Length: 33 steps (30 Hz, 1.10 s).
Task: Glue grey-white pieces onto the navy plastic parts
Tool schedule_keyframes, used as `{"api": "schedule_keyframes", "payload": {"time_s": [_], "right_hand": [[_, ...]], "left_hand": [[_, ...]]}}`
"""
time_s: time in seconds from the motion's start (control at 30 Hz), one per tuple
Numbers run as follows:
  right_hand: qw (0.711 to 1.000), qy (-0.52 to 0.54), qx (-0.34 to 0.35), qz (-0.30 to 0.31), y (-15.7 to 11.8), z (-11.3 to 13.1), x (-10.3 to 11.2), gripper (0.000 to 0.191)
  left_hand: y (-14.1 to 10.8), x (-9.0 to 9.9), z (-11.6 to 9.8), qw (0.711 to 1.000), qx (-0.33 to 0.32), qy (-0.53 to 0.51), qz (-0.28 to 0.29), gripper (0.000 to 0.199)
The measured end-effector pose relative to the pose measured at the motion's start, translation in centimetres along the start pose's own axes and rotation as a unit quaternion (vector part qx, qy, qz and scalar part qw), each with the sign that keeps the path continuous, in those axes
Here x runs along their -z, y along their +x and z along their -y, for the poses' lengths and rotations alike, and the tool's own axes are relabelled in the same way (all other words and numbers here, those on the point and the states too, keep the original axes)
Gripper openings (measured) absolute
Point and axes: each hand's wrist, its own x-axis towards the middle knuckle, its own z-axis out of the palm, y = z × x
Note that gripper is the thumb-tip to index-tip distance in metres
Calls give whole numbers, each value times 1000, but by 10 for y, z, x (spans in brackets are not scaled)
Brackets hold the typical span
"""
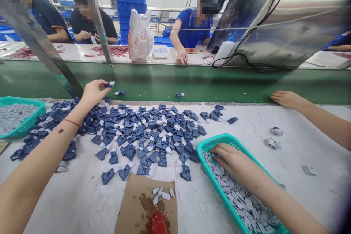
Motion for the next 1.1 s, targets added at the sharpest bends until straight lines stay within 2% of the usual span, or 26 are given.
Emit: {"api": "schedule_keyframes", "payload": {"time_s": [0.13,0.3,0.47,0.6,0.77,0.93,0.97,1.03,1.1], "right_hand": [[999,-25,20,39,1,5,5,31],[999,-23,3,43,1,7,8,28],[998,8,-18,54,0,3,9,24],[997,29,-36,62,3,0,10,18],[996,50,-54,50,4,6,11,22],[992,98,-73,25,3,9,18,25],[991,112,-75,17,1,9,21,24],[988,135,-79,-1,-3,11,27,21],[979,182,-82,-38,-10,21,34,19]], "left_hand": [[-5,-4,1,999,-7,-5,40,38],[-6,-21,15,992,-6,6,123,28],[-15,-20,25,989,-14,-12,148,26],[-24,-8,23,992,-4,-62,114,18],[-48,9,4,983,31,-180,-2,22],[-100,26,-28,943,42,-328,-41,30],[-113,29,-35,924,53,-377,-37,27],[-140,38,-51,867,88,-491,-12,21],[-170,45,-67,806,127,-576,48,16]]}}
